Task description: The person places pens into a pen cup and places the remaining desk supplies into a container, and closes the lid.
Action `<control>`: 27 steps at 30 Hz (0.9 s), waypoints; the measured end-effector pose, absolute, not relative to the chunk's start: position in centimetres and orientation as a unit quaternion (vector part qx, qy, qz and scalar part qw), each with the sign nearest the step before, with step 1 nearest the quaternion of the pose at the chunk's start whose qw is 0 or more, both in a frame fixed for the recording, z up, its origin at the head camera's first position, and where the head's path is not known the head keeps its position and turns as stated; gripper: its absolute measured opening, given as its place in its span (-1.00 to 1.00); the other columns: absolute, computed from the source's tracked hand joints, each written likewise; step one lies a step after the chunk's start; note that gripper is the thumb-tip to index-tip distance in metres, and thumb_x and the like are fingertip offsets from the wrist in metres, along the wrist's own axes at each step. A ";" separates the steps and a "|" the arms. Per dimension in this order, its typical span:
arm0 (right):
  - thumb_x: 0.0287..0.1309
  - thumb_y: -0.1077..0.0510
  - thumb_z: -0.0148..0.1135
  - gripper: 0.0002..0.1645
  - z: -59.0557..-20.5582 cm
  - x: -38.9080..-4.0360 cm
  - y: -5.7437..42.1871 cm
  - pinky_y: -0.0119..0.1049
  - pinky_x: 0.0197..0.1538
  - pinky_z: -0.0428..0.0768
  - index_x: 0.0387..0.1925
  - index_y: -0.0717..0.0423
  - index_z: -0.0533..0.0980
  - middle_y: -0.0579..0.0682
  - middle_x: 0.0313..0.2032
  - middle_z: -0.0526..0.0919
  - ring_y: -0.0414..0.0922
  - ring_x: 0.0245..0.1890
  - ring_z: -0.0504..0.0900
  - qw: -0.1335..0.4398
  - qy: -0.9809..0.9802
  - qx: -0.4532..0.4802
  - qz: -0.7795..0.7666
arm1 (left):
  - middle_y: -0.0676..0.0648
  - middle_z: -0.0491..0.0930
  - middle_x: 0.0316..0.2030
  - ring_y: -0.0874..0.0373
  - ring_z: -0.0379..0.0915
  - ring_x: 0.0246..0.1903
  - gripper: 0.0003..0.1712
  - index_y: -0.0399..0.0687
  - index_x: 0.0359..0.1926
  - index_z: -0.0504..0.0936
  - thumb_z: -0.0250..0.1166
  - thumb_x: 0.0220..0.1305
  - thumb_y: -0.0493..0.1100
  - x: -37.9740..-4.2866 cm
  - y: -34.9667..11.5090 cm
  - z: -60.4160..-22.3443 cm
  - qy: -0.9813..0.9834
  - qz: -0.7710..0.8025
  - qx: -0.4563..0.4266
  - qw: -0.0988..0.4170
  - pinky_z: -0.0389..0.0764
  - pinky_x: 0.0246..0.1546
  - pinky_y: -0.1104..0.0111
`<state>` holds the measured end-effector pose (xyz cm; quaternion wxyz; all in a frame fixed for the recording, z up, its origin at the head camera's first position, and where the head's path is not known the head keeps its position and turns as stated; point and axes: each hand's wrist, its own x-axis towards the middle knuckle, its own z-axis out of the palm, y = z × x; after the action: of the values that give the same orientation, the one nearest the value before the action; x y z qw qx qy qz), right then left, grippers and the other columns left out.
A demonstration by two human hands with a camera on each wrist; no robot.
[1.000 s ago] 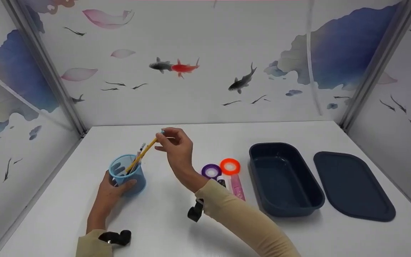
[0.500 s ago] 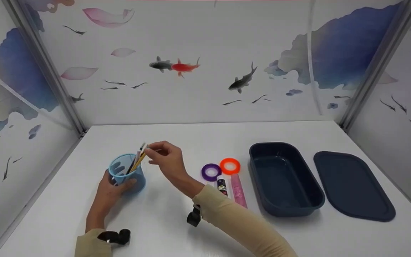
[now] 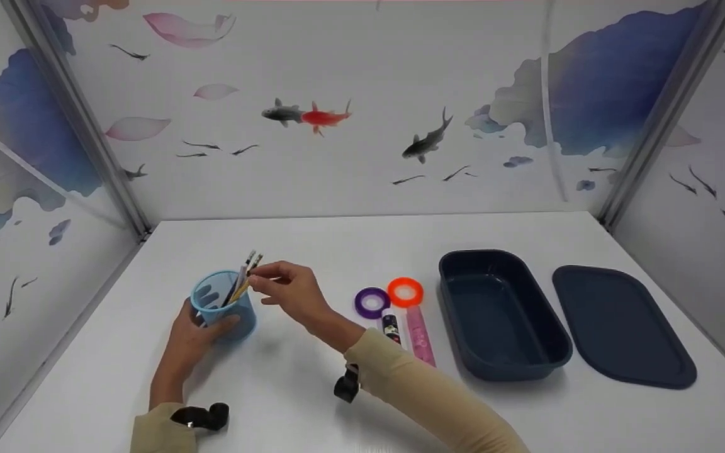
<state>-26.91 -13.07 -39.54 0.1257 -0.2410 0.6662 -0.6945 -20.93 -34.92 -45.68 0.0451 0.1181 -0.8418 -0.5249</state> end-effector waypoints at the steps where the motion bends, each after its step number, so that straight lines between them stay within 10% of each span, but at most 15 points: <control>1: 0.30 0.06 0.31 -0.69 -39.3 -26.8 -12.9 -0.31 -0.02 0.75 0.03 0.04 0.64 -0.02 -0.07 0.68 -0.11 -0.05 0.74 0.129 0.667 -0.238 -0.694 | -0.27 -0.05 0.58 -0.28 -0.18 0.57 0.31 -0.08 0.60 -0.24 0.44 0.17 0.22 -20.9 -34.9 -45.7 -0.842 -0.525 0.119 0.044 0.03 0.53 -0.20; 27: 0.35 0.14 0.20 -0.58 -31.7 -22.5 -0.8 -0.16 0.06 0.74 0.18 0.19 0.53 0.16 0.06 0.68 -0.04 -0.04 0.77 0.081 0.671 -0.311 -0.668 | -0.26 -0.15 0.60 -0.29 -0.26 0.58 0.33 -0.05 0.61 -0.33 0.43 0.18 0.19 -21.0 -34.5 -45.5 -0.837 -0.536 0.105 0.018 0.00 0.54 -0.17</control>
<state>-22.52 -0.80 -31.71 0.0807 -0.3113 0.6708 -0.6683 -21.01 -34.46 -45.50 0.0177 0.1049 -0.8374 -0.5361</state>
